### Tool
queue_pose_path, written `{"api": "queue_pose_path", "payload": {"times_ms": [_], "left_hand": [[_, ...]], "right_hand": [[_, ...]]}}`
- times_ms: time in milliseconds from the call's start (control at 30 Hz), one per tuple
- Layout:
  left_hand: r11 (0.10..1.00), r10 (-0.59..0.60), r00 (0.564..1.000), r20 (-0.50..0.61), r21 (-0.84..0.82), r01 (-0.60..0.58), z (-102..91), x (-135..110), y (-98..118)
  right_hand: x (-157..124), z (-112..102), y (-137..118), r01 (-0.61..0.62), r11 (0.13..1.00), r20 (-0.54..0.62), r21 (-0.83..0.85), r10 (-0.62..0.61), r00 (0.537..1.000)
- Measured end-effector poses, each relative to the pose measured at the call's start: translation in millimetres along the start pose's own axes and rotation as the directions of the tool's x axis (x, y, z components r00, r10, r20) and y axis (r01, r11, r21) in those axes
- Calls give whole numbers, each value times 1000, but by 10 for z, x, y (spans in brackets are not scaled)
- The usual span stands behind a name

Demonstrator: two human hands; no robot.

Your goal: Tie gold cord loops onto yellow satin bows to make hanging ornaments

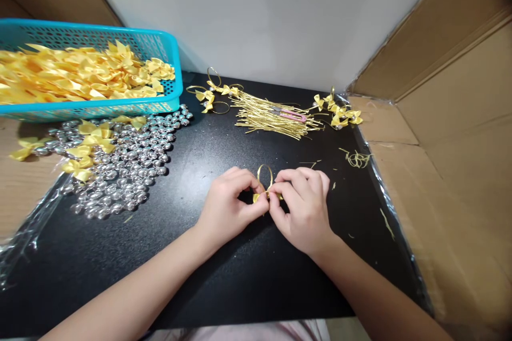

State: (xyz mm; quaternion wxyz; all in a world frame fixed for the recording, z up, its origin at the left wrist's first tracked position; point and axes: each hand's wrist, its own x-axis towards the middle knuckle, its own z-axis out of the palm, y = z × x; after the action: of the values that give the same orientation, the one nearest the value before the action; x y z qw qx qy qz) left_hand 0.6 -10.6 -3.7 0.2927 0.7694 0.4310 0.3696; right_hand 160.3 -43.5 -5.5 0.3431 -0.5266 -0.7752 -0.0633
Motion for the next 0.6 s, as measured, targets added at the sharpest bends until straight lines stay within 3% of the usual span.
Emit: {"api": "queue_pose_path", "payload": {"times_ms": [233, 433, 600], "left_hand": [[999, -34, 999, 14, -35, 34, -22, 24, 12], [981, -74, 994, 80, -172, 87, -27, 24, 24], [963, -81, 995, 60, -252, 94, -6, 15, 13]], "right_hand": [[34, -49, 20, -13, 1000, -27, -10, 12, 1000], [37, -59, 28, -73, 994, -16, 76, 75, 997], [34, -52, 30, -128, 974, -3, 185, 131, 991]]}}
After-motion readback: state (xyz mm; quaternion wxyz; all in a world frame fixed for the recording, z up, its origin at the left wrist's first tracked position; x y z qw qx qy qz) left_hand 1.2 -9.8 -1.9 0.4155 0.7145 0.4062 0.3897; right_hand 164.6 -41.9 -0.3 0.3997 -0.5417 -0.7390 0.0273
